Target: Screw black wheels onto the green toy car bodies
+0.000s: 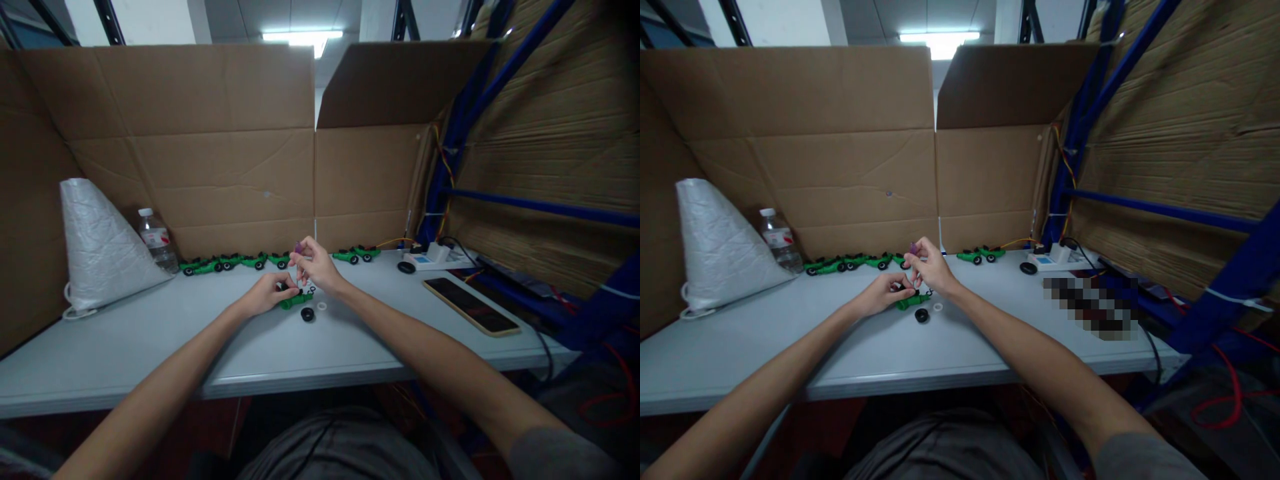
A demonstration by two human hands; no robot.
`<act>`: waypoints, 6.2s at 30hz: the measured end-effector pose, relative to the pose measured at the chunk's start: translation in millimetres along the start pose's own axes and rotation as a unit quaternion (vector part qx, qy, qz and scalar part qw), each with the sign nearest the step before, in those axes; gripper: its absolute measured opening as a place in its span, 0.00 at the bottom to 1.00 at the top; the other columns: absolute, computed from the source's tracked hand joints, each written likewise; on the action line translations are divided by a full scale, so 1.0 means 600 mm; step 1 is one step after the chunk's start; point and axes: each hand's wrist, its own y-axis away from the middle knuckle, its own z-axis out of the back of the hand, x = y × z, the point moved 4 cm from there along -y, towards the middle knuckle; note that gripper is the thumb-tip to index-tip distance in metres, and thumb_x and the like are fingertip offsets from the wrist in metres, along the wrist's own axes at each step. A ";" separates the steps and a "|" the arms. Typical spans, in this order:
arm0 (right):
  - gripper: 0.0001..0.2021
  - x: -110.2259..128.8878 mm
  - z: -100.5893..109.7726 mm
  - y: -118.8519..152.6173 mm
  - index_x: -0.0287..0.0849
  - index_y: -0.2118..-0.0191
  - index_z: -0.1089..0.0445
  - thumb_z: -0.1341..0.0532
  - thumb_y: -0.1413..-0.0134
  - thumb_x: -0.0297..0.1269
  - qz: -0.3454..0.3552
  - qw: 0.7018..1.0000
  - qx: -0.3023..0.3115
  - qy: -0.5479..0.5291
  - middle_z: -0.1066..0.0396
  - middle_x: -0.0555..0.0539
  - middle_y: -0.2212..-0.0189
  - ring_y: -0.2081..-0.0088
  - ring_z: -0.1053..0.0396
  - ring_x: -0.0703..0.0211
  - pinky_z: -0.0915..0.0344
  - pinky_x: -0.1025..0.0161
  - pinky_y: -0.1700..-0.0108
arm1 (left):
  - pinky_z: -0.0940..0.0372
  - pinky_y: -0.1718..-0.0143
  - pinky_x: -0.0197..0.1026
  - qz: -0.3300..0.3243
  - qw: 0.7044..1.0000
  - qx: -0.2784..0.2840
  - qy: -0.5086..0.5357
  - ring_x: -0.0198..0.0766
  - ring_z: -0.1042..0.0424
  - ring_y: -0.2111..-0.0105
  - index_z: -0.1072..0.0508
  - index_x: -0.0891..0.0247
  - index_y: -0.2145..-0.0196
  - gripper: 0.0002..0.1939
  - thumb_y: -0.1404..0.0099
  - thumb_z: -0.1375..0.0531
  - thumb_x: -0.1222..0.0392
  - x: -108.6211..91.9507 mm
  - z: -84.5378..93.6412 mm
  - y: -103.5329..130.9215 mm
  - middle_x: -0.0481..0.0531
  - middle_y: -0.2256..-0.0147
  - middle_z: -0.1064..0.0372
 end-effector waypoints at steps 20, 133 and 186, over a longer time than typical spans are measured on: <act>0.24 -0.003 -0.005 0.002 0.47 0.62 0.43 0.29 0.46 0.55 0.011 1.000 -0.015 0.002 0.29 0.57 0.68 0.82 0.32 0.68 0.30 0.69 0.83 | 0.36 0.64 0.38 0.003 1.000 0.004 0.019 0.36 0.30 0.67 0.23 0.67 0.66 0.23 0.33 0.35 0.40 0.004 0.001 -0.002 0.53 0.66 0.25; 0.14 0.035 0.027 0.014 0.46 0.53 0.32 0.45 0.28 0.50 0.144 0.916 -0.032 0.373 0.25 0.47 0.66 0.68 0.28 0.56 0.34 0.63 0.64 | 0.36 0.50 0.47 0.032 0.982 -0.048 -0.178 0.47 0.33 0.55 0.24 0.61 0.57 0.25 0.42 0.30 0.39 0.031 0.042 0.013 0.54 0.57 0.35; 0.09 -0.007 -0.009 0.021 0.39 0.62 0.28 0.45 0.32 0.29 0.012 0.870 0.158 0.466 0.30 0.46 0.71 0.69 0.36 0.61 0.48 0.65 0.67 | 0.40 0.65 0.39 0.046 0.906 -0.294 -0.301 0.40 0.31 0.67 0.41 0.55 0.55 0.18 0.39 0.38 0.67 -0.009 0.081 0.029 0.48 0.62 0.32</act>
